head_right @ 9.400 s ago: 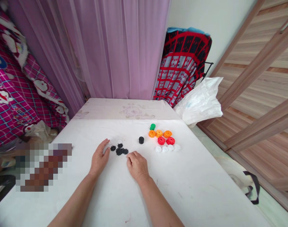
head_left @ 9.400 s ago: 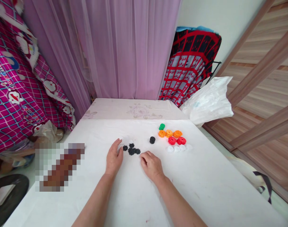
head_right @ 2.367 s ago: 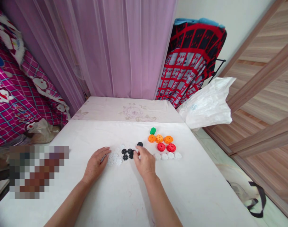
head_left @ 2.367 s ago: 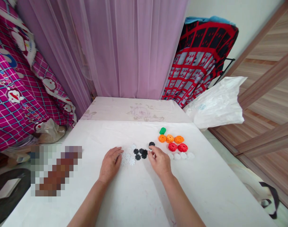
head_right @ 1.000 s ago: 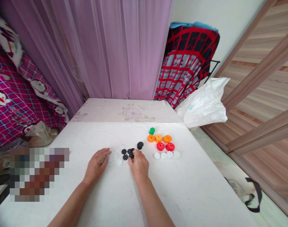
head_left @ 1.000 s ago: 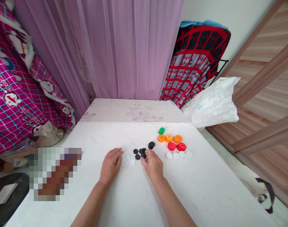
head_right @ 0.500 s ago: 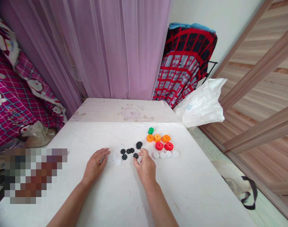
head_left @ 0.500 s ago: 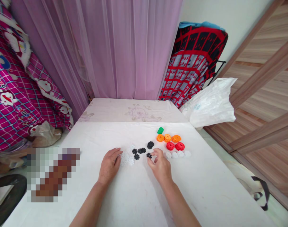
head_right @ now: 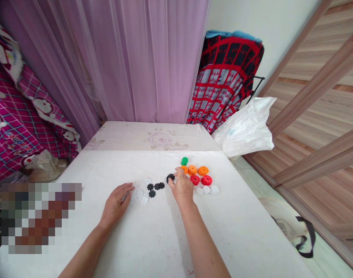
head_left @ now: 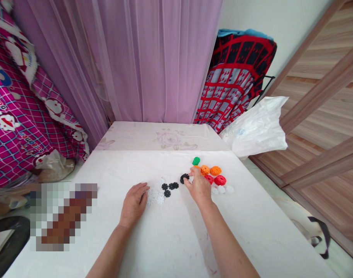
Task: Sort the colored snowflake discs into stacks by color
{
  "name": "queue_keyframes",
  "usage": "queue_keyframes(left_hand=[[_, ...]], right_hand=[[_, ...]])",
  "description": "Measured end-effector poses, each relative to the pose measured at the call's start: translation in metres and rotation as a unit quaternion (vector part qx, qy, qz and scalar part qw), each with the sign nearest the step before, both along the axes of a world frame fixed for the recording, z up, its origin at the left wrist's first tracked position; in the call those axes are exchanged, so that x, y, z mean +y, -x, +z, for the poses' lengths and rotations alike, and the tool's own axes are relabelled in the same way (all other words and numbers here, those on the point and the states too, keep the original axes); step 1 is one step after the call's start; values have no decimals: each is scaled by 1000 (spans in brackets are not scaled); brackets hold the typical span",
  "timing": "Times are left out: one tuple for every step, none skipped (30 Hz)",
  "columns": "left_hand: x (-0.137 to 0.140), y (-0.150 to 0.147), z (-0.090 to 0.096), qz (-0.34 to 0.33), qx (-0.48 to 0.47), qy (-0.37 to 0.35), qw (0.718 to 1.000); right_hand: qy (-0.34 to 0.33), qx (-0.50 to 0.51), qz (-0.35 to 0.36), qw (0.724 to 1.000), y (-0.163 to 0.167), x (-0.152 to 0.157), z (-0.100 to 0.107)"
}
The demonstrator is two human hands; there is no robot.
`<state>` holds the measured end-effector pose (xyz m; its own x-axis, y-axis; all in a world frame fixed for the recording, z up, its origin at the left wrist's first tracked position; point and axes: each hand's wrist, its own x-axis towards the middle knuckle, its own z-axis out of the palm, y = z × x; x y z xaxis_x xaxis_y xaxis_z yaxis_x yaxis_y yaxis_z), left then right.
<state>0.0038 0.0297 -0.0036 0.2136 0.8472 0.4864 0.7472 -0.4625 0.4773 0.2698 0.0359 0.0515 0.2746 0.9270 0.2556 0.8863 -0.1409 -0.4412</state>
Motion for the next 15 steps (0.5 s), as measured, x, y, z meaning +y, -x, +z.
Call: queue_keyframes(left_hand=[[0,0,0,1,1,0,1000],[0,0,0,1,1,0,1000],[0,0,1,1,2,1,1000],[0,0,1,2,2,3,1000],[-1,-1,1,3,1,4,1000],[-1,-1,1,4,-1,5,1000],[-1,-1,1,5,-3,5,1000],[-1,-1,1,6,-4,5,1000],[-1,-1,1,5,-5,5,1000],[-1,-1,1,5,-4,4,1000],[-1,-1,1,3,-2,3,1000],[-1,-1,1,3,-1,3,1000],[-1,0,1,2,0,3,1000],[-1,0,1,2,0,3,1000],[-1,0,1,2,-2,3,1000]], right_hand=[[6,-2,2,1000,0,0,1],[13,-5,3,1000,0,-1,1],[22,-11,2,1000,0,-2,2],[32,-21,-2,999,0,-4,3],[43,-33,-7,998,0,-5,4],[55,-45,-11,997,0,-7,4],[66,-57,-14,996,1,-9,5],[74,-68,-13,995,2,-11,5],[81,-75,-11,994,3,-13,6],[85,-81,-7,993,5,-14,6],[88,-84,-5,993,6,-14,7],[90,-87,-3,992,8,-14,7],[93,-88,-2,992,9,-14,7],[94,-88,-2,992,10,-13,7],[94,-87,-2,992,10,-13,8]])
